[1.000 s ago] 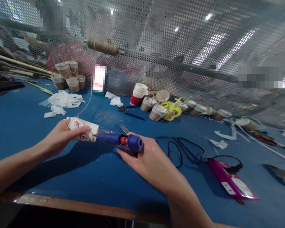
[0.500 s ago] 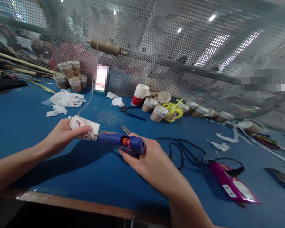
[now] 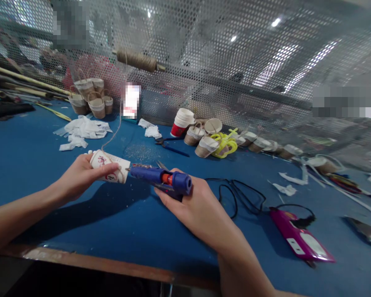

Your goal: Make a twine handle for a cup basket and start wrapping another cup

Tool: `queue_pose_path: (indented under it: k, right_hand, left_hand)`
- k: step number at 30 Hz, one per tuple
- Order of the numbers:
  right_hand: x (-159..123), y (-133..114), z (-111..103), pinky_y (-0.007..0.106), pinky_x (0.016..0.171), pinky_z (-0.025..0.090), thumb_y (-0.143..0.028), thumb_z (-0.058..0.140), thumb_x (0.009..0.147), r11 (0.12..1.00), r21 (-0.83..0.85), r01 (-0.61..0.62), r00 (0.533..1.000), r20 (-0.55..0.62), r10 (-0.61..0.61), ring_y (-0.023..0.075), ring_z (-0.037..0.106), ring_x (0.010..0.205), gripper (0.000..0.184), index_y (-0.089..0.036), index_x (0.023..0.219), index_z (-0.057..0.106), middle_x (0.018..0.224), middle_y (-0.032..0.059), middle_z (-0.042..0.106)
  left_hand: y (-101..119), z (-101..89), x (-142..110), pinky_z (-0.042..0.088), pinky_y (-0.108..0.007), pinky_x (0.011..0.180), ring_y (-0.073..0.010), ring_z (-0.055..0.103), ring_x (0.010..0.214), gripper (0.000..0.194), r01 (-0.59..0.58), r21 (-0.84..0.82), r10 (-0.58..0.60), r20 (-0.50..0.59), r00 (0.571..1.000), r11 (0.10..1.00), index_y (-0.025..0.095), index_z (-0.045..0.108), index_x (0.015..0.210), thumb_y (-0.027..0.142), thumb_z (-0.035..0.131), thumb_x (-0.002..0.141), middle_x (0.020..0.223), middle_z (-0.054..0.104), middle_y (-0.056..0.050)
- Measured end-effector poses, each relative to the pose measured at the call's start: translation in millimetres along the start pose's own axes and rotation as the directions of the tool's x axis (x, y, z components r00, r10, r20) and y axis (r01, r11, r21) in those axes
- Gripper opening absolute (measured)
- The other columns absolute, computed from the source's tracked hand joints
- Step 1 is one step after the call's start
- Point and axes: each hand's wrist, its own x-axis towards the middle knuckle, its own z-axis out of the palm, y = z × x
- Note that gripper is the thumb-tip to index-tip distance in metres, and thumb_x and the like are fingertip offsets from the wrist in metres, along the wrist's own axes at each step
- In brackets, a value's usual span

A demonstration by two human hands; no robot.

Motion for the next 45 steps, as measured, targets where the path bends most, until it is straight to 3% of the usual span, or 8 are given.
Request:
queue_pose_path:
  k: [9, 17, 26, 31, 35, 40, 45]
  right_hand:
    - [-0.8, 0.6, -3.3, 0.027, 0.061, 0.049, -0.035, 0.060, 0.073, 0.999, -0.032, 0.011, 0.999, 0.044, -0.010, 0.0167, 0.060, 0.065, 0.014, -0.021, 0.073, 0.057, 0.069, -0.0010, 0.064]
    - [-0.3, 0.1, -3.9, 0.030, 0.065, 0.050, -0.036, 0.061, 0.072, 0.999, 0.034, -0.035, 0.995, 0.097, 0.031, 0.0194, 0.061, 0.070, 0.017, -0.021, 0.082, 0.060, 0.077, 0.0016, 0.067]
    - [2.6, -2.3, -4.8, 0.027, 0.049, 0.043, -0.042, 0.059, 0.070, 0.994, 0.020, -0.103, 0.993, 0.053, 0.102, 0.0122, 0.046, 0.046, 0.023, -0.019, 0.066, 0.055, 0.051, -0.0026, 0.053]
    - [2.0, -4.7, -5.5, 0.024, 0.040, 0.037, -0.044, 0.059, 0.070, 0.979, 0.081, -0.185, 0.975, 0.137, 0.173, 0.0099, 0.040, 0.039, 0.028, -0.020, 0.058, 0.049, 0.042, -0.0055, 0.044]
    - [4.7, -6.9, -6.4, 0.022, 0.038, 0.038, -0.041, 0.060, 0.068, 0.959, 0.116, -0.258, 0.955, 0.181, 0.235, 0.0092, 0.042, 0.036, 0.029, -0.021, 0.053, 0.046, 0.040, -0.0051, 0.044]
    - [7.7, -4.4, -9.6, 0.023, 0.041, 0.041, -0.041, 0.058, 0.072, 0.955, 0.160, -0.250, 0.958, 0.183, 0.221, 0.0102, 0.046, 0.038, 0.029, -0.021, 0.053, 0.046, 0.040, -0.0037, 0.047]
    - [7.9, -3.1, -11.8, 0.024, 0.040, 0.038, -0.040, 0.061, 0.070, 0.946, 0.189, -0.262, 0.939, 0.278, 0.204, 0.0100, 0.044, 0.036, 0.033, -0.021, 0.048, 0.045, 0.039, -0.0023, 0.049]
  left_hand:
    - [8.4, 4.0, -1.3, 0.045, -0.021, 0.056, -0.0102, 0.059, 0.053, 0.015, 0.108, -0.214, -0.107, 0.014, 0.994, 0.971, 0.011, 0.064, 0.067, 0.023, 0.072, 0.061, 0.060, 0.067, -0.002]
    - [11.5, 3.5, -2.6, 0.044, -0.018, 0.052, -0.0095, 0.059, 0.052, 0.014, 0.191, -0.299, -0.173, 0.085, 0.981, 0.935, 0.008, 0.066, 0.067, 0.022, 0.070, 0.064, 0.061, 0.067, -0.004]
    - [10.7, 3.1, -4.1, 0.045, -0.018, 0.055, -0.0099, 0.060, 0.055, 0.011, 0.197, -0.305, -0.174, 0.101, 0.979, 0.932, 0.010, 0.067, 0.069, 0.021, 0.069, 0.066, 0.063, 0.068, -0.003]
    - [9.2, 3.0, -3.7, 0.045, -0.018, 0.054, -0.0095, 0.060, 0.054, 0.011, 0.171, -0.319, -0.147, 0.099, 0.984, 0.932, 0.011, 0.067, 0.067, 0.021, 0.070, 0.065, 0.062, 0.069, -0.002]
    - [8.6, 4.4, -4.6, 0.047, -0.019, 0.056, -0.0101, 0.061, 0.055, 0.014, 0.144, -0.297, -0.130, 0.066, 0.989, 0.944, 0.011, 0.067, 0.070, 0.021, 0.072, 0.063, 0.064, 0.069, -0.002]
    - [7.9, 5.7, -6.6, 0.049, -0.021, 0.061, -0.0111, 0.061, 0.058, 0.016, 0.104, -0.259, -0.093, 0.052, 0.994, 0.960, 0.011, 0.066, 0.071, 0.024, 0.072, 0.064, 0.065, 0.070, -0.003]
    - [6.6, 3.7, -7.4, 0.050, -0.023, 0.063, -0.0127, 0.063, 0.061, 0.016, 0.075, -0.231, -0.069, 0.035, 0.997, 0.970, 0.012, 0.065, 0.071, 0.025, 0.071, 0.065, 0.067, 0.070, -0.004]
